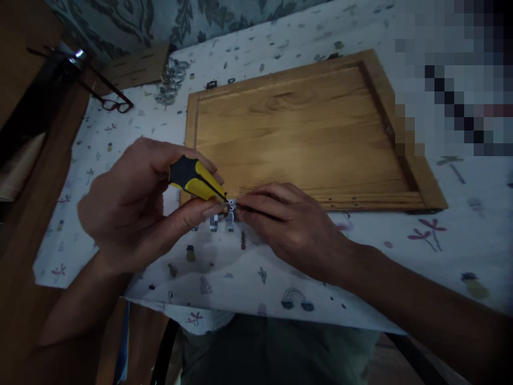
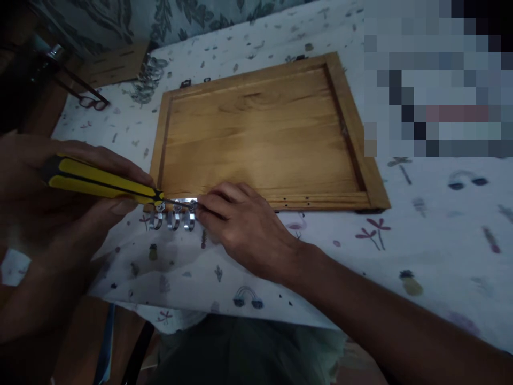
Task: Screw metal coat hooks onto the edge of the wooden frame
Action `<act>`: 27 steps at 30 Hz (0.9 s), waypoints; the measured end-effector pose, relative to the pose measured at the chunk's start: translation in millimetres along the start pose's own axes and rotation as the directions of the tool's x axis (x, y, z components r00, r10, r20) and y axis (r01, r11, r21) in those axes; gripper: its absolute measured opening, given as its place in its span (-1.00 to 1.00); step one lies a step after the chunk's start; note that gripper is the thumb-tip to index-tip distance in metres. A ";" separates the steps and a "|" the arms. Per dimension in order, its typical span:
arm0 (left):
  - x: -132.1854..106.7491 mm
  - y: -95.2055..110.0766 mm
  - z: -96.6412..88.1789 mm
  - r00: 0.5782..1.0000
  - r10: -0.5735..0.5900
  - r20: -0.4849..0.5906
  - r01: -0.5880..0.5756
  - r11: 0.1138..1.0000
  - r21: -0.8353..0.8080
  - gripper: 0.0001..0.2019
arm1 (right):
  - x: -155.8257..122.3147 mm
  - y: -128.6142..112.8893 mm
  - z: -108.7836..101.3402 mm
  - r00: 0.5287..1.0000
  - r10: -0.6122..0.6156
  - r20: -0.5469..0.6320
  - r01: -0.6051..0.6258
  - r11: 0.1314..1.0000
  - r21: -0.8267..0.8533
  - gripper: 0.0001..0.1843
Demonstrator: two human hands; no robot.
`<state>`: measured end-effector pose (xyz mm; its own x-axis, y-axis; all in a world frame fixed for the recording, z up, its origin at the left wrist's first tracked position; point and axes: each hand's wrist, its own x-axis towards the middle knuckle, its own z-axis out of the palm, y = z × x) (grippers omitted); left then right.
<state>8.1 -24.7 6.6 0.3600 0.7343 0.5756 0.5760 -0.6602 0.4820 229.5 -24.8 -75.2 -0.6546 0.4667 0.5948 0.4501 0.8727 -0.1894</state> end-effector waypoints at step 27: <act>3.6 -0.3 0.1 0.979 -0.040 -0.201 0.013 0.991 -0.133 -0.86 | -2.1 2.3 -3.2 0.998 0.007 0.059 -0.007 1.000 0.007 -0.75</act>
<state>9.3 -21.9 8.4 0.1814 0.7134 0.6768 0.4778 -0.6655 0.5734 233.9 -24.3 -74.3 -0.6864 0.4801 0.5463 0.4504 0.8704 -0.1990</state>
